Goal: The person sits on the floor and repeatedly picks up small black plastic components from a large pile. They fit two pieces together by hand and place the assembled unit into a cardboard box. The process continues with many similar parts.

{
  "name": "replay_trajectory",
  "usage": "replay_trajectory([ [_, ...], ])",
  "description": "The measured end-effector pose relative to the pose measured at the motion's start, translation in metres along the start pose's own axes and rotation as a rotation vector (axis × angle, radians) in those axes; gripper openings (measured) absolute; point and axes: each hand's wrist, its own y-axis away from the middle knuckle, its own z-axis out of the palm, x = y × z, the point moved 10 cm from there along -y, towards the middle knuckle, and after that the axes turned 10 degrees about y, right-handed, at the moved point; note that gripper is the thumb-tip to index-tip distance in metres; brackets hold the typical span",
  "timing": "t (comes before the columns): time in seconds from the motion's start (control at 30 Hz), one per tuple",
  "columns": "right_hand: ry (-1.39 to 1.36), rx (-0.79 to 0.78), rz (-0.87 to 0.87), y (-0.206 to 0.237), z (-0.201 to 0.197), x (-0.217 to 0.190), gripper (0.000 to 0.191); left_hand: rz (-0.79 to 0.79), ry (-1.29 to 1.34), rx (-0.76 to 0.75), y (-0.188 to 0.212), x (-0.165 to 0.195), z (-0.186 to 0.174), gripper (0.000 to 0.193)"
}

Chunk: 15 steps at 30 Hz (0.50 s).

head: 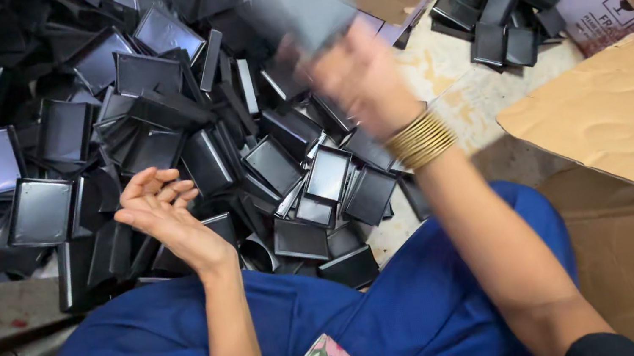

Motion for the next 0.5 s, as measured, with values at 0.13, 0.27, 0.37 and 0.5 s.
replay_trajectory([
  [0.13, -0.012, -0.029, -0.010, -0.013, -0.051, 0.007, 0.054, -0.091, 0.060, 0.029, 0.002, -0.012, -0.001, 0.067],
  [0.27, 1.131, -0.061, 0.211, -0.010, -0.068, 0.102, 0.040, -0.133, 0.075, -0.032, 0.007, -0.018, 0.009, 0.047],
  [0.37, 1.528, -0.035, 0.322, -0.004, -0.077, 0.152, 0.040, -0.151, 0.056, -0.097, 0.007, -0.017, 0.018, 0.034],
  [0.5, 1.402, 0.091, 0.231, -0.009, -0.075, 0.157, 0.046, -0.137, -0.220, -0.292, 0.022, -0.011, 0.044, 0.020],
])
